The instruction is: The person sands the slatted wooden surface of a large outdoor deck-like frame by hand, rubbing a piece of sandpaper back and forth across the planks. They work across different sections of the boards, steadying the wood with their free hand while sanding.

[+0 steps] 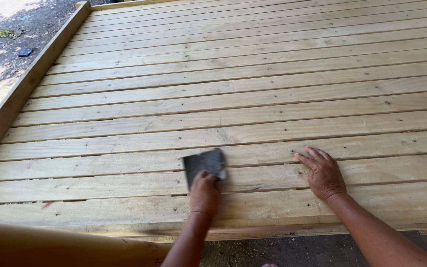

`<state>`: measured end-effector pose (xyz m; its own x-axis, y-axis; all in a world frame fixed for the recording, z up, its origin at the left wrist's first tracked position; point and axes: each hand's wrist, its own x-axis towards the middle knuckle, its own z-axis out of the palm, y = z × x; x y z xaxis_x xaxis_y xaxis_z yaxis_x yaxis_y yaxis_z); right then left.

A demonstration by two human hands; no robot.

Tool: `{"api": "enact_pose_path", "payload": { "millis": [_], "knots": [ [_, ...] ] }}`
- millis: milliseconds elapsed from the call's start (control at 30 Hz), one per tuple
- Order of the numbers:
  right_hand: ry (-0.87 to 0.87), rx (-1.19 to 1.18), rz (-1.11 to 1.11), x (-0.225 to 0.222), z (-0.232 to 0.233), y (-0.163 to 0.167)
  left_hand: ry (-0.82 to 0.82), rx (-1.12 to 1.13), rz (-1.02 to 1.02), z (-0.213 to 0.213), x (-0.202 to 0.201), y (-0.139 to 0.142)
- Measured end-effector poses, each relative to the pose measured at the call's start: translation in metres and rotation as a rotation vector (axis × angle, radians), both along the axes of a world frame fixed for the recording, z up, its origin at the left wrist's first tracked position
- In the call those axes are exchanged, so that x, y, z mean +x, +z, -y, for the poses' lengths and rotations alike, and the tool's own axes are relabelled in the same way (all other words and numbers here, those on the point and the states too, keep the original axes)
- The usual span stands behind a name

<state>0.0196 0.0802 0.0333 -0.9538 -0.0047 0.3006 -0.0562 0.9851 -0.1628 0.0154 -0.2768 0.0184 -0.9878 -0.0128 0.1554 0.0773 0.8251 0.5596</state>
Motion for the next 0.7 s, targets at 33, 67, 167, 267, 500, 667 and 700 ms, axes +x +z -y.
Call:
{"api": "enact_pose_path", "payload": {
  "millis": [33, 67, 167, 267, 500, 667, 700],
  "knots": [
    [0.008, -0.002, -0.013, 0.001, -0.002, 0.000, 0.082, -0.038, -0.047, 0.030, -0.005, 0.004],
    [0.017, -0.005, -0.027, 0.000, -0.002, -0.001, 0.214, -0.001, 0.023, 0.059, -0.006, 0.007],
    [0.017, 0.016, -0.020, 0.000, -0.008, -0.003, 0.534, 0.027, -0.027, 0.095, -0.017, 0.012],
    [-0.011, 0.053, -0.009, -0.003, -0.013, -0.004, 0.462, 0.046, 0.056, 0.051, -0.023, 0.001],
    [0.014, 0.079, 0.015, -0.011, -0.028, -0.001, -0.055, 0.000, 0.034, -0.070, -0.016, -0.029],
    [0.106, 0.041, -0.014, -0.022, -0.040, 0.005, 0.438, 0.004, -0.025, 0.062, -0.039, 0.009],
    [0.159, -0.002, -0.035, -0.025, -0.042, 0.006, 0.546, -0.020, -0.037, 0.083, -0.041, 0.016]
  ]
}}
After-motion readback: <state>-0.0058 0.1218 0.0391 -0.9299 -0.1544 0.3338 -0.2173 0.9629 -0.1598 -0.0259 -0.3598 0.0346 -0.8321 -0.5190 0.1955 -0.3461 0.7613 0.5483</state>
